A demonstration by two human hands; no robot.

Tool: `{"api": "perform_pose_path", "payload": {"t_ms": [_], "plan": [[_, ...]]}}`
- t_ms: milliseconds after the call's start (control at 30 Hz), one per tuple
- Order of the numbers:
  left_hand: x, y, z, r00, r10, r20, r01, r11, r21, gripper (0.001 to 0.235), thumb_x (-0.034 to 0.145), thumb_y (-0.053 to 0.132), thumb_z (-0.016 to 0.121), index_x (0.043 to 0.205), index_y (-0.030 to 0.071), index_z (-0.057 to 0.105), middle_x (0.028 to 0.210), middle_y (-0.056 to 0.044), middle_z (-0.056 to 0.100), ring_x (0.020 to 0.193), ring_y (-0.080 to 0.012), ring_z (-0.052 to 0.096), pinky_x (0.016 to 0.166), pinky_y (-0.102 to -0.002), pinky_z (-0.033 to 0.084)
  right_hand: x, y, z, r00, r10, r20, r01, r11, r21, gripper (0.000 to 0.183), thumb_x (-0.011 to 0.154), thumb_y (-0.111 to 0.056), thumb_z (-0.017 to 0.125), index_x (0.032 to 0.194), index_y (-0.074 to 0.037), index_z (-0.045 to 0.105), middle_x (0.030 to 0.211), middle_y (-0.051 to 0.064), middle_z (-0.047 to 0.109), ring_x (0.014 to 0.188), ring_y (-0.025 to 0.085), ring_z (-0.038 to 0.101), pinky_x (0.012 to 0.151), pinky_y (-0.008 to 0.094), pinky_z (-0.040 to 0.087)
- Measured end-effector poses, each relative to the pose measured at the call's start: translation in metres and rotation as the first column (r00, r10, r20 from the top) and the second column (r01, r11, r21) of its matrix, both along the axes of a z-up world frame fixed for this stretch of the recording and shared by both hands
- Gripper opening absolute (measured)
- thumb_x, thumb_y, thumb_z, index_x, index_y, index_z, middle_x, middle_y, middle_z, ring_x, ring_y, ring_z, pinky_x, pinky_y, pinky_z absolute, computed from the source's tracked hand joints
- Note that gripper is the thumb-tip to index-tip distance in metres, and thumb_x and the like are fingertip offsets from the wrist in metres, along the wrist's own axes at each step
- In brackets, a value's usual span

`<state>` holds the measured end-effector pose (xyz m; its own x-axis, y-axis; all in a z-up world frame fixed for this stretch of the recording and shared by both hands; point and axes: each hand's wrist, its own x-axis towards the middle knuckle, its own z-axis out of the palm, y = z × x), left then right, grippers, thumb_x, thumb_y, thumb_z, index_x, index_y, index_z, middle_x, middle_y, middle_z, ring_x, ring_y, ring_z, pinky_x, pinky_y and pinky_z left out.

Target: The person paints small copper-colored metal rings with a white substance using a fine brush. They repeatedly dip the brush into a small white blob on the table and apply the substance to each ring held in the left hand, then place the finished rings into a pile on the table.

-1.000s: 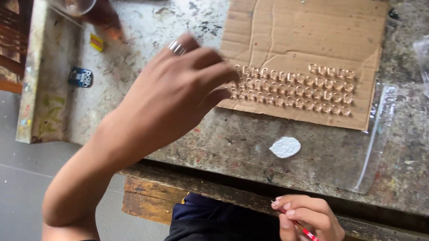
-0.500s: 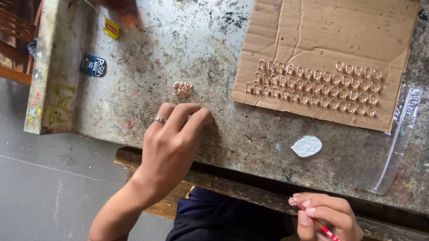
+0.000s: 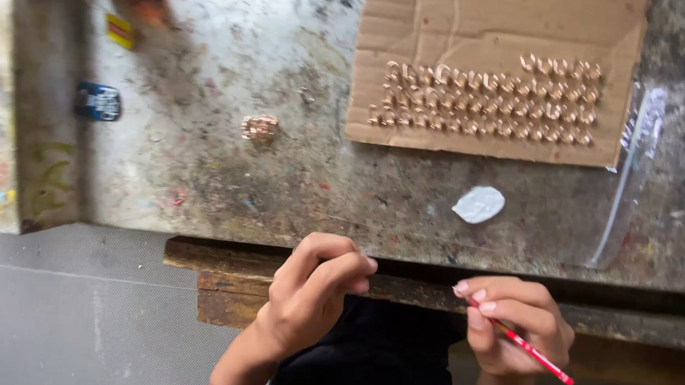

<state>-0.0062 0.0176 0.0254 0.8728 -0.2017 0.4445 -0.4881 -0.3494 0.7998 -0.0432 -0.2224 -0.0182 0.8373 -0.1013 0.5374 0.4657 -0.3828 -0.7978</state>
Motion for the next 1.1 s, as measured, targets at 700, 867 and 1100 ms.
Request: {"api": "perform_pose_path", "payload": {"t_ms": [700, 867, 1100], "plan": [[0.0, -0.02, -0.018, 0.973, -0.208, -0.105, 0.189, 0.969, -0.161, 0.021, 0.084, 0.012, 0.085, 0.092, 0.003, 0.066, 0.089, -0.011, 0.072, 0.076, -0.0159, 0.075, 0.07, -0.023, 0.063, 0.025, -0.017, 0.024, 0.997, -0.006, 0.077, 0.011, 0.998, -0.061, 0.015, 0.096, -0.008, 0.07, 0.096, -0.008, 0.056, 0.095, 0.015, 0.059, 0.072, 0.025, 0.07, 0.071, 0.032, 0.067], [0.001, -0.017, -0.015, 0.971, -0.212, -0.11, 0.198, 0.972, -0.13, 0.015, 0.089, 0.011, 0.08, 0.095, 0.003, 0.068, 0.095, -0.012, 0.074, 0.08, -0.0167, 0.077, 0.073, -0.024, 0.063, 0.029, -0.011, 0.024, 0.996, -0.035, 0.087, 0.038, 0.999, -0.035, 0.015, 0.097, -0.011, 0.07, 0.096, -0.009, 0.055, 0.093, 0.015, 0.058, 0.073, 0.025, 0.068, 0.07, 0.034, 0.066], [0.001, -0.018, -0.015, 0.972, -0.208, -0.112, 0.193, 0.972, -0.135, 0.008, 0.094, 0.008, 0.073, 0.097, 0.002, 0.068, 0.096, -0.013, 0.075, 0.08, -0.018, 0.078, 0.072, -0.024, 0.063, 0.038, -0.02, 0.018, 0.988, -0.043, 0.146, 0.059, 0.993, -0.105, 0.016, 0.096, -0.014, 0.07, 0.092, -0.008, 0.056, 0.089, 0.012, 0.06, 0.077, 0.024, 0.065, 0.072, 0.037, 0.061]]}}
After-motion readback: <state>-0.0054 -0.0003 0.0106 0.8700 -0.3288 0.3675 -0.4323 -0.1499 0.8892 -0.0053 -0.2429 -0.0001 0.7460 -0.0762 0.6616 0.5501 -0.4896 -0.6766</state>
